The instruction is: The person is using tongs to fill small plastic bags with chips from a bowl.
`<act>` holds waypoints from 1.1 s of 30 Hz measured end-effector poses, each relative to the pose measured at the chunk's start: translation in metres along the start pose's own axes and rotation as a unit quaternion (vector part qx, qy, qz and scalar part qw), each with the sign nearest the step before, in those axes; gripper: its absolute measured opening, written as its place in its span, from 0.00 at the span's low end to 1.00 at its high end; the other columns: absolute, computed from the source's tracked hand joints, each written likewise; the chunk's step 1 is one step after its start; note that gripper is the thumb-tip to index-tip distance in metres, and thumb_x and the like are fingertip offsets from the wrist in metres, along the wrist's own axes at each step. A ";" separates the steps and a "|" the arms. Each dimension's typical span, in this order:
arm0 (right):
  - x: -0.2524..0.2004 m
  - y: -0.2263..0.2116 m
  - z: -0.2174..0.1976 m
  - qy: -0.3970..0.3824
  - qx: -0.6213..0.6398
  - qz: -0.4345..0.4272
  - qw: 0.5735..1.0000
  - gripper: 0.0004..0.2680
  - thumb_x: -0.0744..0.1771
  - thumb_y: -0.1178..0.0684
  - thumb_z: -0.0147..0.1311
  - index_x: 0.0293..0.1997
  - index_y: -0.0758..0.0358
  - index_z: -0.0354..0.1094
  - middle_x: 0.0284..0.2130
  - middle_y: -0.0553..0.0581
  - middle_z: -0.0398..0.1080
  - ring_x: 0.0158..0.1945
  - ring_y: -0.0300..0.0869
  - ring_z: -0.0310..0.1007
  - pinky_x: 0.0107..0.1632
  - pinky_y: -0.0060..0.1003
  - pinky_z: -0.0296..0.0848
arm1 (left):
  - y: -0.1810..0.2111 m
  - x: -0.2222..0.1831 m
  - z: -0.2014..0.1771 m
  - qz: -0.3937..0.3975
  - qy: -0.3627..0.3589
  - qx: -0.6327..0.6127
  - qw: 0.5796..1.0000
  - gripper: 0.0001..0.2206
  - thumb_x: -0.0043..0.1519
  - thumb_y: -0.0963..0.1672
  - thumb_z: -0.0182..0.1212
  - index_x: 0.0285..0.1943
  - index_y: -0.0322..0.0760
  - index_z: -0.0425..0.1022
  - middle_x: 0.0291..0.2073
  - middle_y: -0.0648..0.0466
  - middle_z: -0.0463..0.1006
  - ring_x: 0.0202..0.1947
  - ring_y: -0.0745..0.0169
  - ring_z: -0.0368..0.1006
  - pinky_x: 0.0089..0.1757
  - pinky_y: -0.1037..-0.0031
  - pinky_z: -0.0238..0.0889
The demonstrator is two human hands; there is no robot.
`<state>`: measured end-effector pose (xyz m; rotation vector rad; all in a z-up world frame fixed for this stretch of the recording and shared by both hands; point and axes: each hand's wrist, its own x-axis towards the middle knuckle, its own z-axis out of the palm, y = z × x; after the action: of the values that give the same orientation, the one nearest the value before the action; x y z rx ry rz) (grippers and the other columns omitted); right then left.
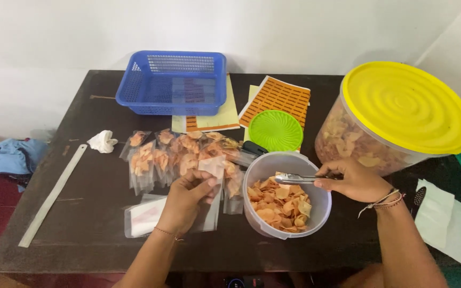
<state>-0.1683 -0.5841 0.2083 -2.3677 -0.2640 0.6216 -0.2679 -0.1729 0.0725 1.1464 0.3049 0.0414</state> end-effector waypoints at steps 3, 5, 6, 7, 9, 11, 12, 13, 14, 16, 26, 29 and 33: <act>0.001 0.003 -0.002 0.003 0.011 -0.003 1.000 0.12 0.69 0.47 0.68 0.50 0.64 0.90 0.30 0.64 0.90 0.40 0.50 0.83 0.53 0.51 0.82 | 0.016 -0.006 0.003 -0.053 -0.022 -0.051 0.997 0.14 0.73 0.43 0.60 0.60 0.25 0.83 0.46 0.44 0.81 0.34 0.54 0.82 0.36 0.64 0.85; 0.002 0.008 -0.005 0.001 0.010 -0.008 1.000 0.11 0.69 0.47 0.69 0.50 0.63 0.90 0.30 0.63 0.89 0.40 0.49 0.83 0.53 0.50 0.82 | 0.020 -0.005 -0.001 -0.047 -0.067 -0.099 0.992 0.19 0.67 0.40 0.55 0.66 0.23 0.80 0.51 0.44 0.81 0.31 0.57 0.81 0.34 0.64 0.87; 0.002 0.011 -0.004 -0.002 0.009 -0.014 1.000 0.11 0.68 0.47 0.69 0.49 0.62 0.90 0.29 0.62 0.89 0.41 0.47 0.82 0.53 0.49 0.82 | 0.022 -0.007 -0.005 -0.041 -0.110 -0.147 0.982 0.27 0.61 0.36 0.51 0.72 0.20 0.77 0.57 0.43 0.81 0.27 0.61 0.80 0.33 0.63 0.89; 0.003 0.018 -0.004 -0.003 0.010 -0.012 1.000 0.11 0.68 0.47 0.69 0.49 0.62 0.90 0.29 0.62 0.89 0.41 0.47 0.82 0.53 0.49 0.82 | 0.024 -0.012 -0.001 -0.043 -0.110 -0.146 0.982 0.27 0.61 0.36 0.51 0.72 0.20 0.77 0.57 0.43 0.81 0.27 0.61 0.80 0.33 0.63 0.89; 0.011 0.026 -0.005 -0.004 0.020 -0.025 0.999 0.12 0.69 0.47 0.68 0.51 0.63 0.90 0.28 0.62 0.89 0.40 0.48 0.82 0.52 0.49 0.81 | 0.035 -0.015 0.006 0.036 -0.184 -0.088 0.978 0.32 0.62 0.31 0.53 0.81 0.20 0.65 0.73 0.39 0.75 0.40 0.62 0.83 0.40 0.60 0.92; 0.011 0.024 -0.007 -0.007 0.021 -0.025 0.999 0.11 0.69 0.47 0.68 0.51 0.62 0.91 0.28 0.61 0.89 0.40 0.47 0.82 0.51 0.48 0.81 | 0.032 -0.011 0.007 0.047 -0.160 -0.034 0.985 0.31 0.62 0.32 0.59 0.80 0.24 0.69 0.66 0.38 0.80 0.41 0.57 0.86 0.40 0.56 0.91; 0.011 0.023 -0.008 -0.009 0.023 -0.025 0.999 0.11 0.68 0.47 0.68 0.51 0.61 0.91 0.28 0.61 0.88 0.40 0.46 0.82 0.50 0.46 0.81 | 0.032 -0.008 0.007 0.057 -0.136 0.020 0.989 0.31 0.62 0.32 0.64 0.80 0.28 0.72 0.59 0.37 0.85 0.41 0.52 0.88 0.41 0.53 0.90; 0.010 0.023 -0.008 -0.009 0.024 -0.025 0.999 0.11 0.68 0.47 0.68 0.51 0.61 0.91 0.28 0.61 0.88 0.40 0.46 0.82 0.50 0.46 0.81 | 0.028 -0.007 0.007 0.056 -0.136 0.021 0.989 0.31 0.62 0.32 0.64 0.80 0.28 0.72 0.59 0.37 0.85 0.41 0.52 0.88 0.41 0.53 0.90; 0.011 0.023 -0.008 -0.008 0.027 -0.023 0.999 0.11 0.68 0.48 0.68 0.50 0.62 0.91 0.28 0.62 0.89 0.38 0.47 0.82 0.50 0.46 0.82 | 0.026 -0.004 0.006 0.051 -0.100 0.035 0.993 0.30 0.60 0.32 0.69 0.75 0.27 0.77 0.57 0.36 0.86 0.40 0.51 0.87 0.40 0.53 0.89; 0.010 0.019 -0.008 -0.006 0.030 -0.021 0.999 0.11 0.69 0.48 0.68 0.50 0.63 0.92 0.27 0.63 0.89 0.37 0.47 0.82 0.49 0.47 0.82 | 0.030 -0.004 0.013 0.046 -0.065 0.049 0.996 0.28 0.58 0.32 0.74 0.71 0.27 0.82 0.56 0.36 0.88 0.38 0.50 0.87 0.39 0.54 0.88; 0.012 0.020 -0.008 -0.016 0.024 -0.031 0.999 0.12 0.68 0.46 0.69 0.47 0.64 0.91 0.26 0.61 0.88 0.36 0.46 0.81 0.47 0.46 0.81 | 0.051 -0.014 0.021 0.194 0.051 0.334 0.921 0.10 0.69 0.50 0.72 0.54 0.51 0.95 0.71 0.41 0.70 0.72 0.26 0.66 0.68 0.42 0.61; 0.015 0.026 -0.004 -0.018 0.028 -0.038 0.999 0.12 0.68 0.45 0.69 0.45 0.64 0.91 0.26 0.60 0.88 0.36 0.46 0.81 0.47 0.46 0.82 | 0.038 -0.005 0.016 0.179 0.008 0.305 0.935 0.12 0.68 0.45 0.73 0.58 0.45 0.92 0.56 0.42 0.87 0.53 0.46 0.82 0.54 0.55 0.75; 0.025 0.036 -0.003 -0.024 0.044 -0.053 0.997 0.12 0.69 0.46 0.68 0.45 0.65 0.91 0.26 0.61 0.89 0.36 0.47 0.81 0.48 0.48 0.82 | 0.023 0.003 0.020 0.071 -0.072 0.137 0.985 0.21 0.65 0.35 0.69 0.70 0.29 0.80 0.57 0.38 0.89 0.39 0.59 0.83 0.41 0.69 0.84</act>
<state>-0.1444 -0.6044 0.1774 -2.2417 -0.3732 0.6281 -0.2572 -0.1804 0.0996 1.4359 0.1001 0.0433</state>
